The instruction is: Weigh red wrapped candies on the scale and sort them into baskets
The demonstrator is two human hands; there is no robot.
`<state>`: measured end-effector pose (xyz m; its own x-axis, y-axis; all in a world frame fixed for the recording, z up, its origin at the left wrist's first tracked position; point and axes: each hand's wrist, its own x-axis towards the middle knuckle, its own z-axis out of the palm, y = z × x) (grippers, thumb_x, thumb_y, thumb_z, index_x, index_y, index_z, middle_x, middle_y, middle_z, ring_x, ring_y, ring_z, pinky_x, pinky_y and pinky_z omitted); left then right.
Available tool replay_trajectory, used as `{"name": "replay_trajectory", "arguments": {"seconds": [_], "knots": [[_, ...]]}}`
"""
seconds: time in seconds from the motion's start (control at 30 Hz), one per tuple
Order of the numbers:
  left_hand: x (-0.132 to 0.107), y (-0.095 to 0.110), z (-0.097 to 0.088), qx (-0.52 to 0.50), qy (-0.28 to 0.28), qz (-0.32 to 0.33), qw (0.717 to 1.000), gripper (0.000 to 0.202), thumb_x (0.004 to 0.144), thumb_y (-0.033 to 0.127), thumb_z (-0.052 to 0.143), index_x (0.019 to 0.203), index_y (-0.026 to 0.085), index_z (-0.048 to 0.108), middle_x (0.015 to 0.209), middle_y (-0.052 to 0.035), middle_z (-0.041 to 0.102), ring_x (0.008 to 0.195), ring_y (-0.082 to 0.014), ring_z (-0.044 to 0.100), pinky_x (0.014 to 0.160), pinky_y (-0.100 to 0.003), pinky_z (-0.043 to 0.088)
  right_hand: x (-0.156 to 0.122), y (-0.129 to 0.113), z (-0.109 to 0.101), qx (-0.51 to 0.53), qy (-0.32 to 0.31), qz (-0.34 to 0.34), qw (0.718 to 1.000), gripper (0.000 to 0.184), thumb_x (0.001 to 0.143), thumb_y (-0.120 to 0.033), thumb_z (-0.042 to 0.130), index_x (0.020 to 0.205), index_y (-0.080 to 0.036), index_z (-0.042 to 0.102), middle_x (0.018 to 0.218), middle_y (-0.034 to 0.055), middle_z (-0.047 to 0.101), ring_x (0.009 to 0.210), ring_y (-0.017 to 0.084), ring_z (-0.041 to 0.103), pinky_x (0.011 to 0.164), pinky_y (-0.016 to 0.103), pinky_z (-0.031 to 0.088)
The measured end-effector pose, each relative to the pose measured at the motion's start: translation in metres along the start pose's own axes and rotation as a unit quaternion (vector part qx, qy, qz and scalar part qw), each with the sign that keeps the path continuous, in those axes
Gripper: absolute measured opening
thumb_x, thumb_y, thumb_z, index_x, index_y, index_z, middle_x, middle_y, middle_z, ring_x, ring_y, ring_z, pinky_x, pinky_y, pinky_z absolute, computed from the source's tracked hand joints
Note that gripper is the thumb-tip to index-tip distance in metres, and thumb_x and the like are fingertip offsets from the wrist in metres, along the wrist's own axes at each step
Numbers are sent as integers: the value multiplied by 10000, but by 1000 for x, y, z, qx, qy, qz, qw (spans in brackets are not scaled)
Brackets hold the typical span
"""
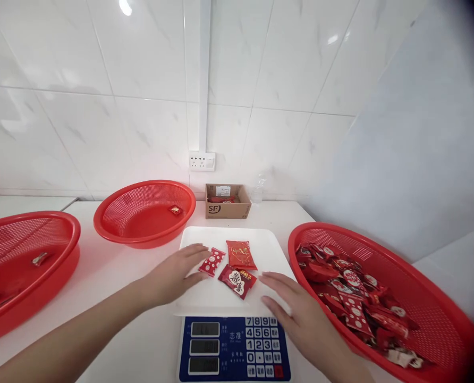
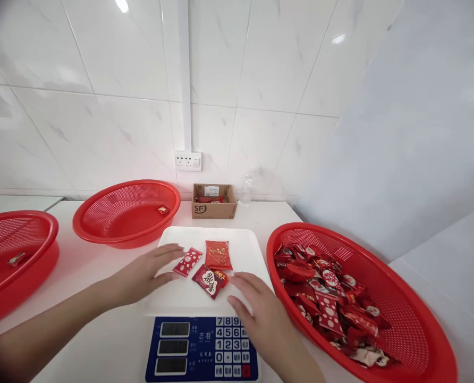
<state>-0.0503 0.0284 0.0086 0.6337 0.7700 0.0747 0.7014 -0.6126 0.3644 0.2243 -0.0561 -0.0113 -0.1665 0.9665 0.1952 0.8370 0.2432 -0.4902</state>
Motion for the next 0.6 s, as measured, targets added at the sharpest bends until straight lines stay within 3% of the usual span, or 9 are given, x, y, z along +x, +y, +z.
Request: {"name": "replay_trajectory", "arguments": {"seconds": [0.1, 0.2, 0.3, 0.43, 0.6], "knots": [[20, 20, 15, -1, -27, 25, 999, 443, 877, 309, 492, 1299, 177, 459, 1361, -97, 481, 1265, -237, 419, 1037, -396, 374, 18, -24, 8, -6, -53, -69, 996, 351, 881, -325, 466, 1204, -245, 578, 1300, 75, 541, 1223, 238, 462, 1016, 437, 394], [30, 22, 28, 15, -24, 44, 999, 367, 864, 238, 514, 1223, 165, 521, 1289, -103, 546, 1225, -256, 456, 1021, -414, 383, 25, -32, 11, -24, -91, -75, 993, 359, 866, -243, 484, 1212, -213, 574, 1298, 84, 539, 1249, 249, 425, 1044, 452, 353], [30, 19, 33, 12, -7, 59, 998, 311, 865, 196, 498, 1172, 200, 547, 1258, -82, 565, 1193, -249, 481, 995, -413, 405, 22, -34, 10, 6, -114, -67, 991, 349, 865, -224, 478, 1198, -205, 580, 1279, 80, 548, 1204, 218, 471, 1025, 397, 386], [24, 24, 29, -22, -4, 71, 997, 325, 912, 264, 427, 1220, 210, 513, 1267, -79, 550, 1226, -235, 445, 1006, -403, 398, 16, -34, 9, 65, -129, -64, 987, 350, 883, -263, 460, 1216, -233, 565, 1291, 58, 538, 1197, 186, 481, 1029, 356, 381], [18, 33, 30, -45, -31, 108, 993, 311, 868, 386, 509, 1143, 255, 571, 1320, -76, 506, 1307, -285, 341, 1074, -508, 282, 20, -26, 9, 53, -103, -57, 992, 324, 883, -268, 460, 1176, -232, 594, 1273, 63, 552, 1196, 203, 474, 1024, 388, 380]]}}
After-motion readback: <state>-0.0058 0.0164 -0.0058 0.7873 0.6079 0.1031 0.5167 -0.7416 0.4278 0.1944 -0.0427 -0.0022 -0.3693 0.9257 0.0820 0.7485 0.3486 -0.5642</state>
